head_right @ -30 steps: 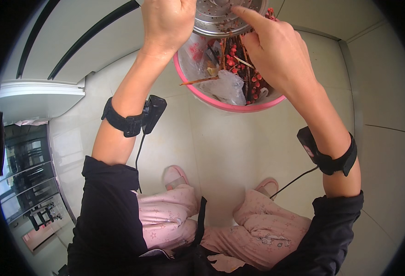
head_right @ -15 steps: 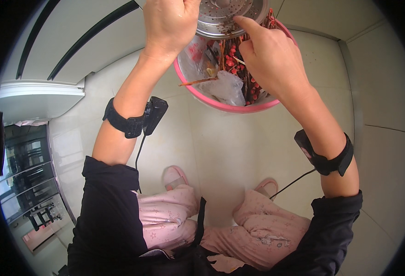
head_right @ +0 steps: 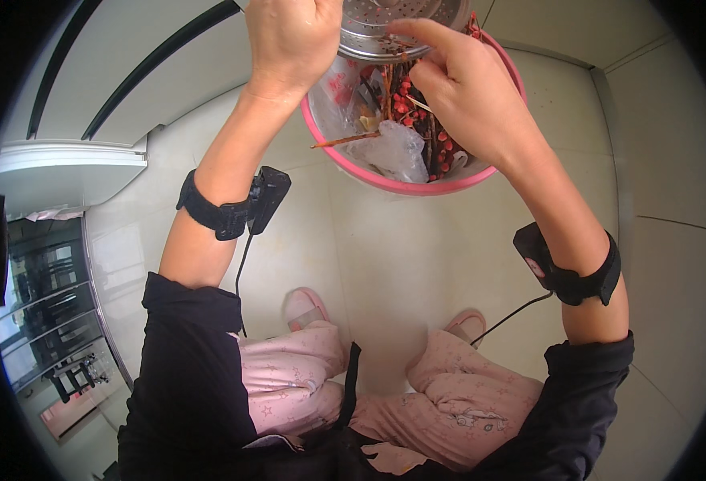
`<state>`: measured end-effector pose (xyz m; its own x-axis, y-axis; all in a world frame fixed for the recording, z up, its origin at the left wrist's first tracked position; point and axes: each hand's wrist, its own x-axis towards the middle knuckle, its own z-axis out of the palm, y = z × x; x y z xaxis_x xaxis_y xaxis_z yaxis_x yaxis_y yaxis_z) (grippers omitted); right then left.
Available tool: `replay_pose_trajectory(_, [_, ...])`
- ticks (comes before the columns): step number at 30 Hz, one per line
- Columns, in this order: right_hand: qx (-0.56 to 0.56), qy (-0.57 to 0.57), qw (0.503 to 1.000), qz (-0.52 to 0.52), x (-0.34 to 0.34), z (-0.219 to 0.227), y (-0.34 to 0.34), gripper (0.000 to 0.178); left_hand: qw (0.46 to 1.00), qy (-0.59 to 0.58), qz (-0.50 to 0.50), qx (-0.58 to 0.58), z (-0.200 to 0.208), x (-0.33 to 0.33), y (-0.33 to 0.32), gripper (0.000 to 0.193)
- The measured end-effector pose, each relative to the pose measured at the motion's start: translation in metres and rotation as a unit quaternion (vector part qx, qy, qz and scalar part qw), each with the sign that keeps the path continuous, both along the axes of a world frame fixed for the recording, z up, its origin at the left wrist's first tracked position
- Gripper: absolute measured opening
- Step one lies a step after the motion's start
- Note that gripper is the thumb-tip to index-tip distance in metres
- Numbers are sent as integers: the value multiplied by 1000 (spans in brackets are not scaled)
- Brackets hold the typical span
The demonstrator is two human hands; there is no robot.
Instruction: The person cleans a kitchen sink by removing the drain strainer, rinsing it, and wiping the sink basin with a cloth. They then place the strainer into a pink bucket containing dried red berries and other debris, and finally rinse a small metal cup under the tap.
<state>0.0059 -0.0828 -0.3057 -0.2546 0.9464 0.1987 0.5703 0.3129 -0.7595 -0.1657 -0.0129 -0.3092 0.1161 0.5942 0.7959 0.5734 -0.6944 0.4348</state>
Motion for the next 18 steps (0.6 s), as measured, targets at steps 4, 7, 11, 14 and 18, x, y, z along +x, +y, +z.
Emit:
replay_pose_trajectory(4, [177,-63,980,-58,-12,8,-5,57,1000,-5,-6,-25,1,1,-1,45])
replay_pose_trajectory(7, [101,-234,966,-49,-9,5,-2,53,999,-9,-7,-36,1,3,0,46])
replay_pose_trajectory(11, [129,-222,966,-27,0,-11,3,62,999,-12,-4,-33,2,0,0,46])
replay_pose_trajectory(14, [164,-189,968,-21,3,-13,4,62,997,-13,-9,-82,1,-1,0,46])
replay_pose_trajectory(18, [119,-206,970,-47,5,-8,1,61,1000,1,10,-6,0,4,0,46])
